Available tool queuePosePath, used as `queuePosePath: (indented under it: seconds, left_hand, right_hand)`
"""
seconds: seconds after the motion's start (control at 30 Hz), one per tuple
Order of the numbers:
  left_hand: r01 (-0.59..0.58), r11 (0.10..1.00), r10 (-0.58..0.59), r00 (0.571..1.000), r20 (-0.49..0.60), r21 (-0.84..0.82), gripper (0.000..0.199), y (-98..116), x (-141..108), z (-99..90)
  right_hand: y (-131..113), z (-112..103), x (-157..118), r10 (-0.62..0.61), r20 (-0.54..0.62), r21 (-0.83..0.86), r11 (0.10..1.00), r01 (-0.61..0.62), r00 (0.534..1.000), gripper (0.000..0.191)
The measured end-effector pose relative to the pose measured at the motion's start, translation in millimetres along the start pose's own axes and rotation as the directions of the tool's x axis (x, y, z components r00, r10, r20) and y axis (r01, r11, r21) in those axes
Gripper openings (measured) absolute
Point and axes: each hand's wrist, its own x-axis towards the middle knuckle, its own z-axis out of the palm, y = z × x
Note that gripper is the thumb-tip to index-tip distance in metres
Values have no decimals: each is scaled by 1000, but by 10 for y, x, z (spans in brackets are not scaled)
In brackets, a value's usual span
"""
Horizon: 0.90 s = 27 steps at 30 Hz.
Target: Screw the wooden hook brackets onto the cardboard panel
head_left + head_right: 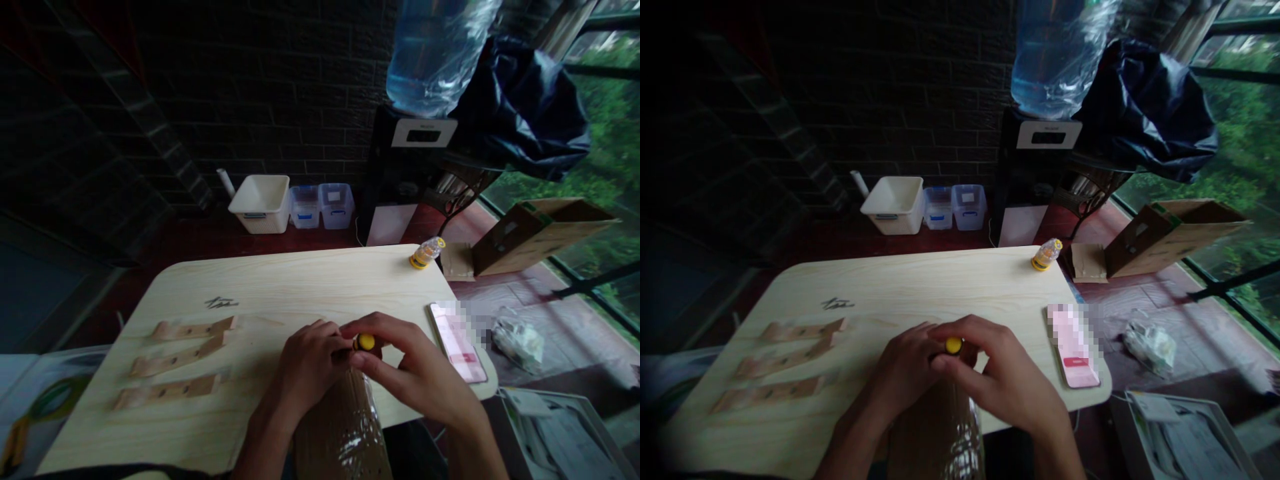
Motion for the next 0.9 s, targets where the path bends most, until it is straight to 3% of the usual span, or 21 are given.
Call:
queuePosePath:
  seconds: [0.37,0.9]
  left_hand:
    - [-38,991,39,999,6,-126,13,-32,7,-3]
    - [-11,998,12,1000,11,-66,16,-25,-6,-3]
  right_hand:
    - [12,-64,-41,22,119,169,985,-42,993,26]
    - [185,-59,-44,121,103,253,957,-143,987,27]
